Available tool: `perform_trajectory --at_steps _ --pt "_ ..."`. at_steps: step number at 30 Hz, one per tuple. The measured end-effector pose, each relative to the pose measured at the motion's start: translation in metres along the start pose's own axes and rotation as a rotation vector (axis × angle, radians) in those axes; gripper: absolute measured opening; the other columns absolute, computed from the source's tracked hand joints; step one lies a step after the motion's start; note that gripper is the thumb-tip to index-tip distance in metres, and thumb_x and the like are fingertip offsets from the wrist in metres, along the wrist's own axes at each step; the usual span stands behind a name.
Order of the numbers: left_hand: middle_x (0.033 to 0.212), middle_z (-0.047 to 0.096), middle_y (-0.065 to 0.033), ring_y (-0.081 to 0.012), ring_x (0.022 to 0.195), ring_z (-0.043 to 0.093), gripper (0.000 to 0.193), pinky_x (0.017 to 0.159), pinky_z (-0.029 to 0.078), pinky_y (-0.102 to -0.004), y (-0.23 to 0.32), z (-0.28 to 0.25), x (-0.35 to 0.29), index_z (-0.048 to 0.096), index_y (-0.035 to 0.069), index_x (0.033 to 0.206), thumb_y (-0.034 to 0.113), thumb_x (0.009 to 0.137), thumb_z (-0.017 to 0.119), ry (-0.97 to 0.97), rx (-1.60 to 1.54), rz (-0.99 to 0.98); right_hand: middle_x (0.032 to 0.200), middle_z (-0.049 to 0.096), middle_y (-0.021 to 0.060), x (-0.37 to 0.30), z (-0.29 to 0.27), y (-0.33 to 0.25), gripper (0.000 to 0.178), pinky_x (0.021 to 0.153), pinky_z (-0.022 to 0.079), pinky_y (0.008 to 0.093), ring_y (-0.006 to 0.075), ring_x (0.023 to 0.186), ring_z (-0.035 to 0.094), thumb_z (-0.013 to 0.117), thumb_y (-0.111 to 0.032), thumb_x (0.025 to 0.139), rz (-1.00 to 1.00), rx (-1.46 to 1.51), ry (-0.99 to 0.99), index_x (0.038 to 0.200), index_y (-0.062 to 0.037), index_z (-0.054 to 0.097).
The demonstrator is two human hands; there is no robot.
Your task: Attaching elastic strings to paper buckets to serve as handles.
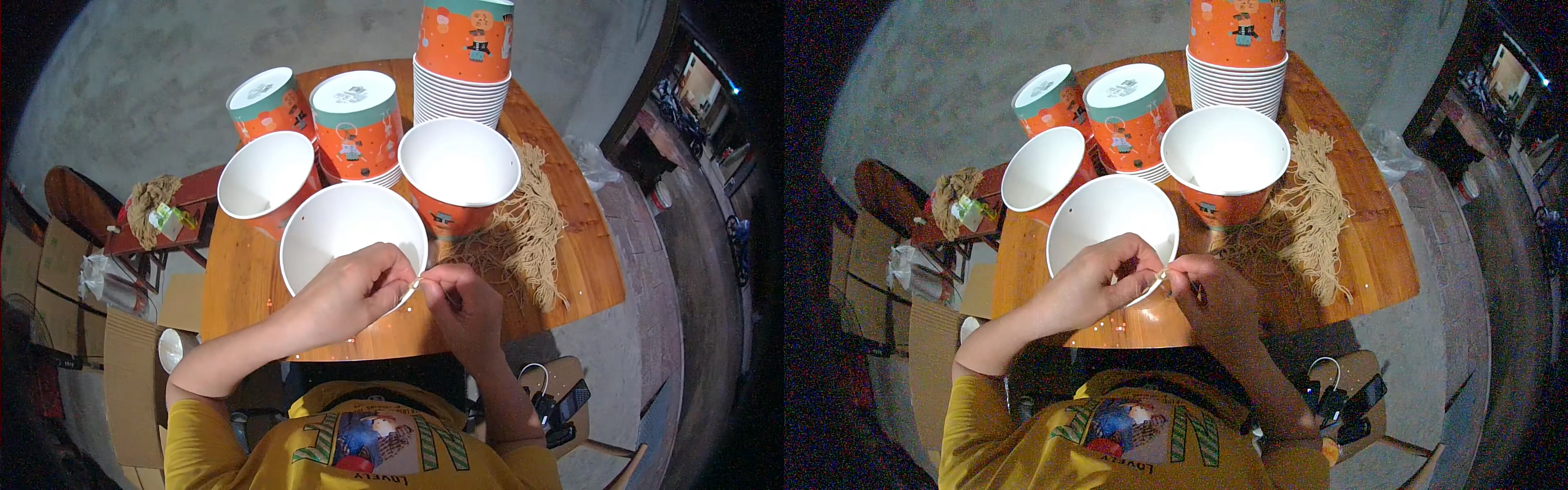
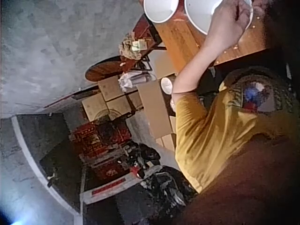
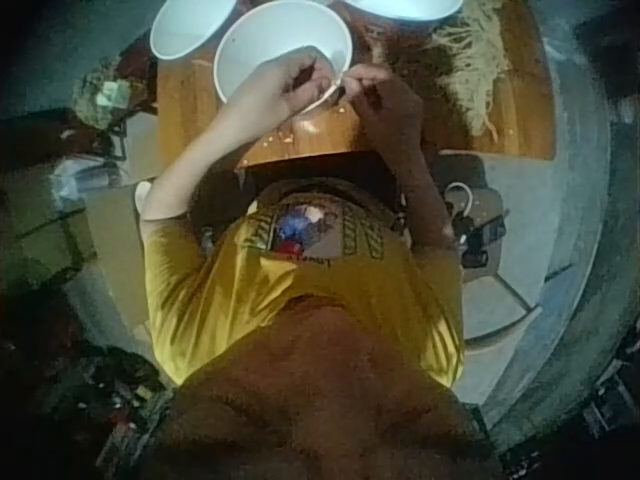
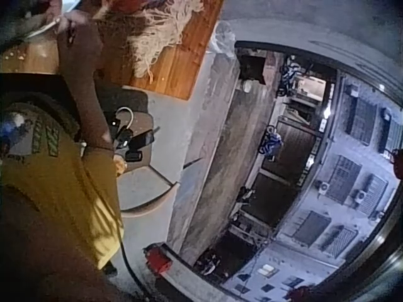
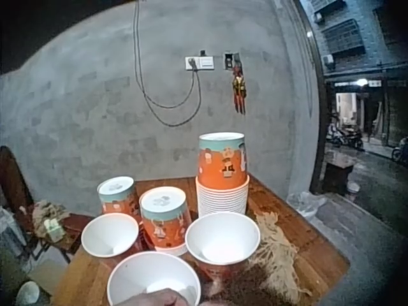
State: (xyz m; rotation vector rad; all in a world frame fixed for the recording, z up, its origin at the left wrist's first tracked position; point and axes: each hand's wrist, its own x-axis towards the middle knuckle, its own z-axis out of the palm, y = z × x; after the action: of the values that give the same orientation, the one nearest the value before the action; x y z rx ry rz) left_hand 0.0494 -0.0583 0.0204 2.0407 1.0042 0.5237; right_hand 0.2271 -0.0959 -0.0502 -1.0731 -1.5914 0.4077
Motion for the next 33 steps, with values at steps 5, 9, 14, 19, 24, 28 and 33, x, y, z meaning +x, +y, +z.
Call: perform_trajectory --at_steps 5,9,14,19,24,28,33 --pt "0.079 0.055 -0.0067 -0.0156 0.07 0.054 0.014 0.064 0.046 -0.0297 -0.002 0.0 0.002 0.054 0.001 0.096 0.012 0.089 0.06 -0.03 -0.1 -0.034 0.079 0.063 0.0046 0.0 -0.001 0.0 0.009 0.055 0.044 0.0222 0.0068 0.06 0.052 0.064 -0.006 0.085 -0.01 0.002 0.0 0.092 -0.0045 0.06" --pt "0.078 0.054 -0.0055 -0.0137 0.07 0.054 0.016 0.065 0.046 -0.0279 -0.011 0.004 0.003 0.054 0.001 0.1 0.011 0.089 0.06 -0.044 -0.287 -0.057 0.087 0.065 0.0092 -0.001 -0.001 -0.001 0.015 0.062 0.051 0.0326 0.0229 0.069 0.063 0.065 -0.014 0.085 0.005 -0.031 -0.043 0.096 -0.0076 0.057" --pt "0.08 0.055 -0.0082 -0.0178 0.071 0.056 0.016 0.065 0.047 -0.0295 0.004 -0.004 0.001 0.055 0.001 0.099 0.008 0.086 0.06 -0.06 -0.087 -0.113 0.086 0.065 0.0089 -0.002 -0.003 0.001 0.015 0.061 0.051 0.0326 0.0229 0.069 0.063 0.066 -0.013 0.085 -0.005 -0.055 -0.039 0.096 -0.0076 0.057" --pt "0.086 0.055 -0.0154 -0.0294 0.076 0.059 0.011 0.067 0.047 -0.0348 0.002 0.0 0.0 0.057 0.0 0.093 0.007 0.084 0.057 0.094 0.117 0.063 0.081 0.062 0.0074 -0.001 -0.005 -0.004 0.014 0.056 0.049 0.0311 0.0199 0.062 0.059 0.067 -0.011 0.084 0.006 -0.029 -0.067 0.094 -0.0091 0.057" --pt "0.084 0.054 -0.011 -0.0219 0.072 0.056 0.009 0.068 0.046 -0.0312 0.004 -0.002 0.004 0.056 0.001 0.092 0.007 0.086 0.054 0.072 -0.025 -0.006 0.078 0.06 0.0066 0.002 -0.008 -0.005 0.016 0.054 0.048 0.0309 0.0193 0.059 0.057 0.067 -0.011 0.083 -0.039 -0.031 -0.029 0.094 -0.0098 0.056" --pt "0.079 0.052 -0.004 -0.0109 0.07 0.048 0.008 0.065 0.043 -0.026 0.005 0.0 0.009 0.053 0.002 0.092 0.009 0.089 0.05 -0.014 -0.249 -0.146 0.078 0.06 0.0065 0.001 -0.01 -0.001 0.017 0.052 0.048 0.031 0.0194 0.06 0.057 0.067 -0.01 0.083 -0.054 -0.036 -0.031 0.095 -0.0098 0.055" --pt "0.077 0.053 -0.0033 -0.0094 0.07 0.047 0.011 0.064 0.041 -0.0256 -0.01 0.004 0.012 0.052 0.002 0.094 0.011 0.09 0.048 0.005 -0.269 -0.118 0.079 0.06 0.0062 0.001 -0.01 0.0 0.016 0.052 0.048 0.0307 0.0192 0.061 0.058 0.067 -0.01 0.083 -0.087 -0.035 -0.028 0.094 -0.0094 0.055"
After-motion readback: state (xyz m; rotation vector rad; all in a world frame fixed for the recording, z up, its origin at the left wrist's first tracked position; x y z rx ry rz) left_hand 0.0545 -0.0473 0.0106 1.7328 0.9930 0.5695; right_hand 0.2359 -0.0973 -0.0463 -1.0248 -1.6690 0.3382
